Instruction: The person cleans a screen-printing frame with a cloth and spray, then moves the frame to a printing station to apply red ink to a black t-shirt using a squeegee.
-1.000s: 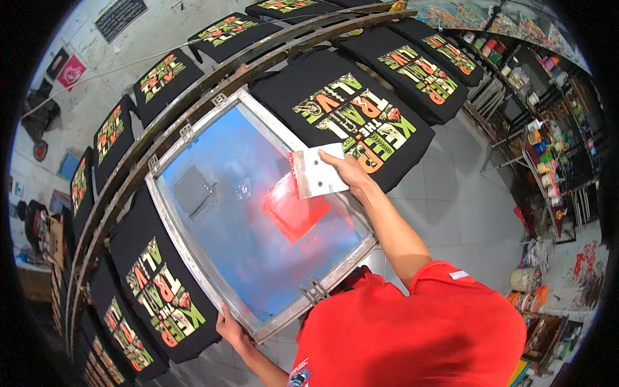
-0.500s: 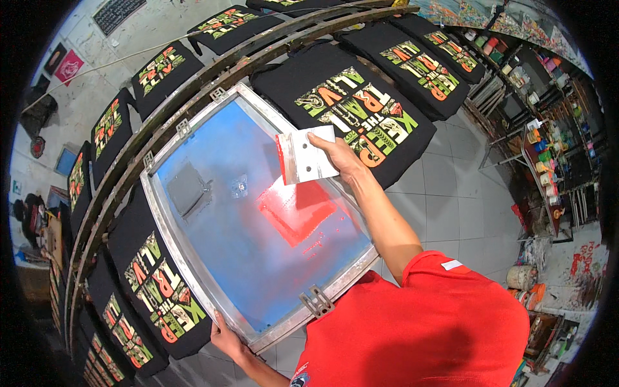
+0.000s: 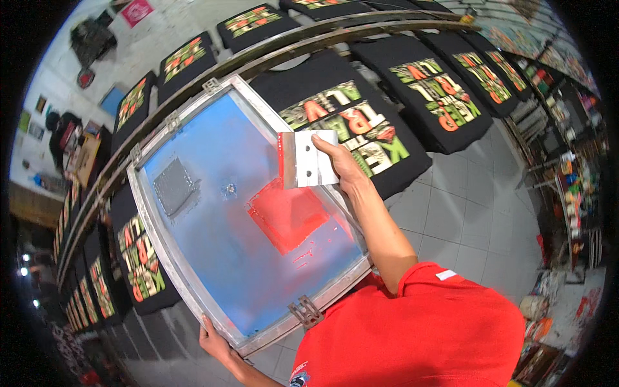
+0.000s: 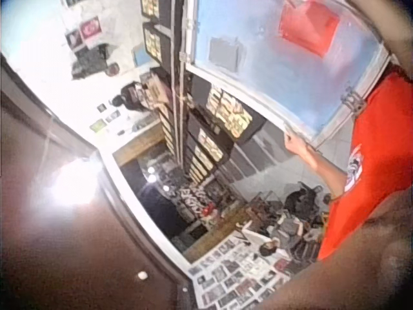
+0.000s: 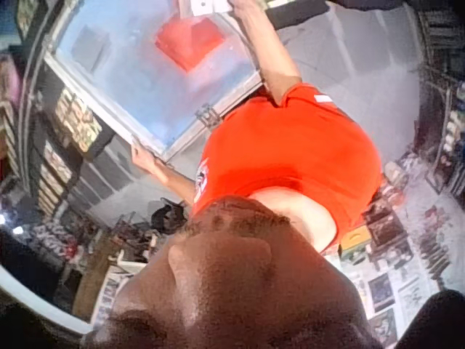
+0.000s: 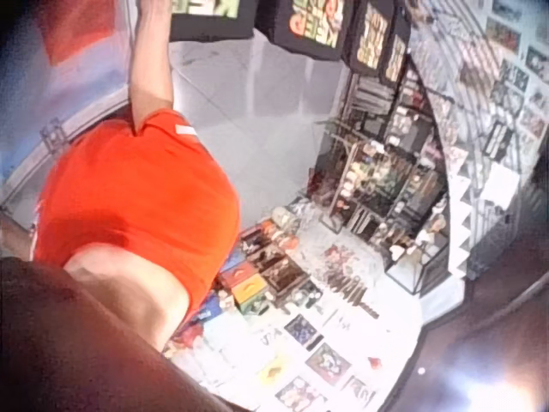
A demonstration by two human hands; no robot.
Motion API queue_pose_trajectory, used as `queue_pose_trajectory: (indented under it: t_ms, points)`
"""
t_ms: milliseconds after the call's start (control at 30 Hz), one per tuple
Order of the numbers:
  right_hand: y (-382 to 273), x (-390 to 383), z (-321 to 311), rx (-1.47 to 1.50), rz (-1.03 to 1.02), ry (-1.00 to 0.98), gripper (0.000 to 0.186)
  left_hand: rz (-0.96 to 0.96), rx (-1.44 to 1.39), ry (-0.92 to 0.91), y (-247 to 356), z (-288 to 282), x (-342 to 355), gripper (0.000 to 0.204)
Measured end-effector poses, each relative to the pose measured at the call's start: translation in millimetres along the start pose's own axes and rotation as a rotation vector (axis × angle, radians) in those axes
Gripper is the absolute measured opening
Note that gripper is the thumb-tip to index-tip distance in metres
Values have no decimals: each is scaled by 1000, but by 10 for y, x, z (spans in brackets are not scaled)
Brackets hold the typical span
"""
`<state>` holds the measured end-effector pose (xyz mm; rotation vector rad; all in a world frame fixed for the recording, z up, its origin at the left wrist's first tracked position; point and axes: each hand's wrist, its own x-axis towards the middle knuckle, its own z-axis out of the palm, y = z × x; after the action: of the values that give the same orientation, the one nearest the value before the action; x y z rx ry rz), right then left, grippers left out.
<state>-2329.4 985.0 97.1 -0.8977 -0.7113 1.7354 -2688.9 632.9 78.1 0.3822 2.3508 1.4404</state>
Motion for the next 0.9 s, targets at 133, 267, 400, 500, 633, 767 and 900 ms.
queue_pose_trajectory:
  t_ms: [133, 267, 400, 500, 633, 767, 900]
  points:
    - [534, -116, 404, 8, 6, -28, 45, -45, -11, -8, -128, -433, 328, 42]
    - [735, -252, 657, 1, 6, 40, 45, -73, -22, -47, -385, -617, 733, 40]
    - [771, -202, 738, -34, -14, 114, 47, -97, -87, -148, -360, -488, 1057, 37]
    - [876, -116, 815, -45, -66, 190, 45, -99, -140, -201, -418, -440, 1332, 34]
    - [1035, -14, 910, -89, -18, 272, 39, -65, -7, -199, -639, -512, 1862, 32]
    - [1127, 8, 1186, 24, -118, 247, 39, -12, 52, -218, -568, -508, 2137, 33]
    - [1182, 27, 1367, 0, -145, 304, 36, -64, -8, -254, -488, -542, 2312, 35]
